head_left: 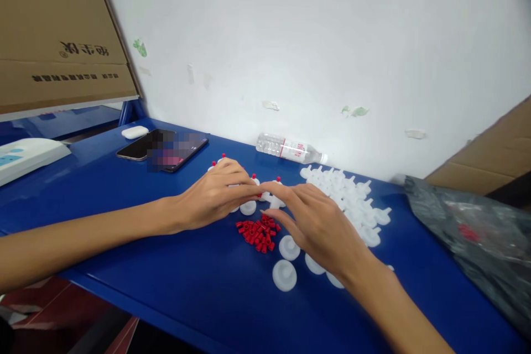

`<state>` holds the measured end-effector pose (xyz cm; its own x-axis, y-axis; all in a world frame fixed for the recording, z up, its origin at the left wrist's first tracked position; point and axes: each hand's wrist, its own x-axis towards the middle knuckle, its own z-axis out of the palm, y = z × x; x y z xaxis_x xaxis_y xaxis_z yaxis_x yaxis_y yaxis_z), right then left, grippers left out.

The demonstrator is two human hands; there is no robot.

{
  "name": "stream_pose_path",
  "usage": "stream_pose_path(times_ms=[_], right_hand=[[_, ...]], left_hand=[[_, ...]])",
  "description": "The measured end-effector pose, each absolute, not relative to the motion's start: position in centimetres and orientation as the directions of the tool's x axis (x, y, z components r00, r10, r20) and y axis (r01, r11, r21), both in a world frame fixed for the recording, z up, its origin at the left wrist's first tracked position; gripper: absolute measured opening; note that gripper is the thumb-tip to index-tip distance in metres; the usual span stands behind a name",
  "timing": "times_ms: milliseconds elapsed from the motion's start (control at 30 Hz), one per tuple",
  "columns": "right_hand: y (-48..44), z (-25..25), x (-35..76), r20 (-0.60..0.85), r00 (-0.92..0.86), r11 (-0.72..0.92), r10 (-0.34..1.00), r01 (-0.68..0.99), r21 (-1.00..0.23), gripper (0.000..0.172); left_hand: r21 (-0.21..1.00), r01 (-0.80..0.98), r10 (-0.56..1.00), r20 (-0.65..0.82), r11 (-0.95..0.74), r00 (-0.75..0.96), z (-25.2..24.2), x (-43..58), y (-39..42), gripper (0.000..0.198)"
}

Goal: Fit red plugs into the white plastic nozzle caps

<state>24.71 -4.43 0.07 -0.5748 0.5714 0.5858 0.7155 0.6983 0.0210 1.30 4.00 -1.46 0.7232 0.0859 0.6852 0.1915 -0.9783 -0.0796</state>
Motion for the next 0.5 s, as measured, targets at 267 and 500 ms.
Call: stream_pose_path(times_ms=[267,500], right_hand=[[-4.79,0.28,23.91,0.641,-0.591,0.716,0.489,0.692,0.093,0.035],[-4.95,-0.01,23.65,0.667,-0.612,0.715,0.424,0.678,0.167,0.036]], left_hand=[[0.08,0.163,0.173,0.677,-0.983,0.715,-1.71,1.24,3.71,0.015],[0.141,0.155,0.209,0.645,-0.978,0.735,-1.62,1.3,3.2,0.016]])
